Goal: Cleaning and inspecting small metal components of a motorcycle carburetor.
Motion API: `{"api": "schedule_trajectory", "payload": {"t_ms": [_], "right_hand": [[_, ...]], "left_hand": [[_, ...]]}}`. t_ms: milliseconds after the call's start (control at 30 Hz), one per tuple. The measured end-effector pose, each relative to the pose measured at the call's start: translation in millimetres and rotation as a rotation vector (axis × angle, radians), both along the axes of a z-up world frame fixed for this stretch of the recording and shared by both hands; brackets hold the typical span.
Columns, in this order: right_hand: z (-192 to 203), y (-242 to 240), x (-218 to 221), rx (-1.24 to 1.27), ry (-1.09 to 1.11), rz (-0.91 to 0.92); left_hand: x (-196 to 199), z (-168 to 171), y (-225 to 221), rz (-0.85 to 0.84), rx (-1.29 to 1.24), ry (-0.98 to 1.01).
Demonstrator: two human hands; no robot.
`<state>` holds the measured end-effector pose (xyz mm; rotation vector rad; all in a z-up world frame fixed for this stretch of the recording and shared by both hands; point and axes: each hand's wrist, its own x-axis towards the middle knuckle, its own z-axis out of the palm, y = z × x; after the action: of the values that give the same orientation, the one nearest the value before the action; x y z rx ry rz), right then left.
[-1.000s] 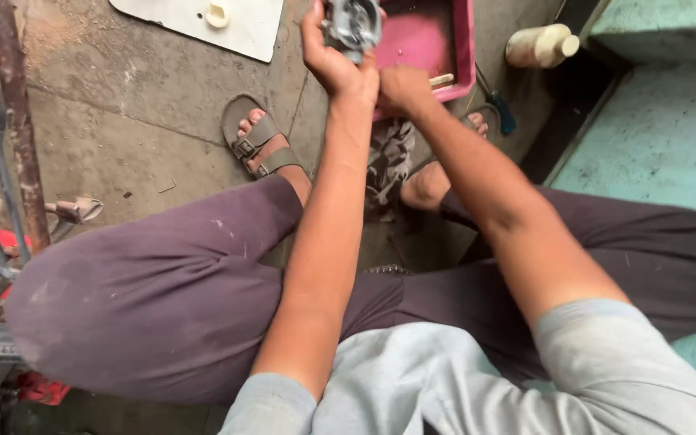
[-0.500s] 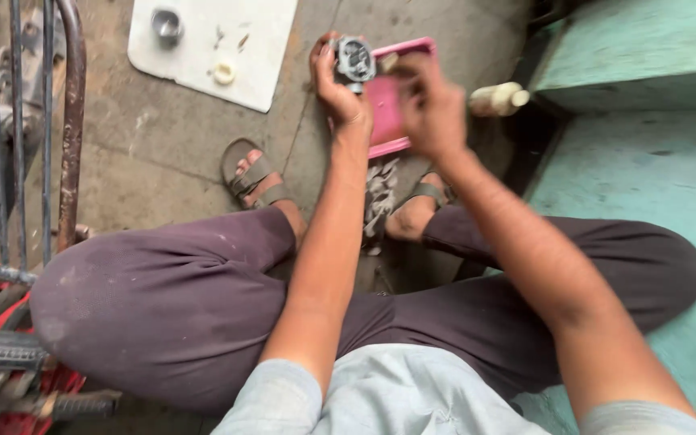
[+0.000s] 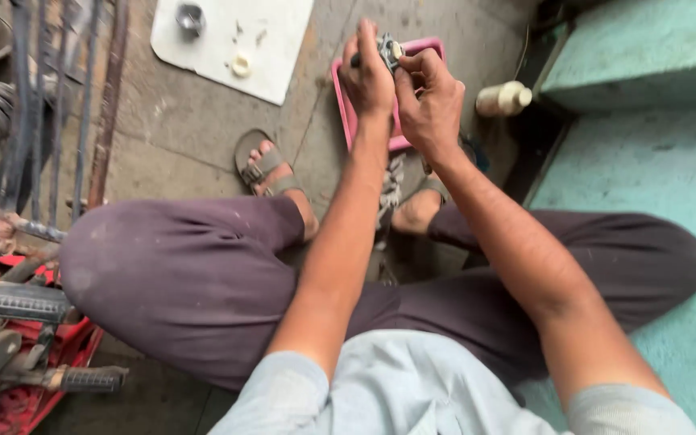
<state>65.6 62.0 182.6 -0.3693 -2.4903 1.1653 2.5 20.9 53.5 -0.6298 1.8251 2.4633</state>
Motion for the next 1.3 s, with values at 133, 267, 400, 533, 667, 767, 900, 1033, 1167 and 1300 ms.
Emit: {"api": "schedule_trajectory", "payload": {"t_ms": [133,267,400,533,667,767,900,1033,1167,1300], "right_hand": [[-2.9,13.7,-0.4,-0.050,0.011,-0.002],[17.1,7.6,4.0,-0.061,0.049,-0.064],[16.5,2.0,-8.4,0.038,-0.077,-0.021],[32.1,-10.6,-4.4,-0.059,-0.110,-0.085],[23.2,-5.1,-10.3,-0.055,0.024,0.050],[19.4,-4.5,2.1,-0.032,-0.025,-0.064],[9.5,8.7,-19.3,0.118,0.070,0.046],[21.5,7.1,-13.6,-0.156,0.046,-0.142],[39.0,14.2,-21.8,0.130,-0.004,0.041],[53.1,65.2,-9.5,0.166,0.000,0.319]], "left_hand": [[-14.2,-8.7,16.3,-0.116,-0.018,-0.021],[-5.4,25.1,-3.5,-0.168,0.190,-0.100],[-5.4,30.1,1.0,-0.142,0.298,0.144],[2.2,23.4,-14.5,-0.129,0.252,0.344],[-2.0,12.9,-0.9,-0.130,0.352,0.375],[15.4,6.3,-4.2,-0.145,0.308,0.363],[-8.6,9.3,13.8,-0.109,0.468,0.377],[16.8,31.2,-5.6,-0.154,0.287,0.413],[-11.2,9.1,2.3,-0.124,0.384,0.403],[5.5,8.0,-6.0,-0.167,0.442,0.251]]}}
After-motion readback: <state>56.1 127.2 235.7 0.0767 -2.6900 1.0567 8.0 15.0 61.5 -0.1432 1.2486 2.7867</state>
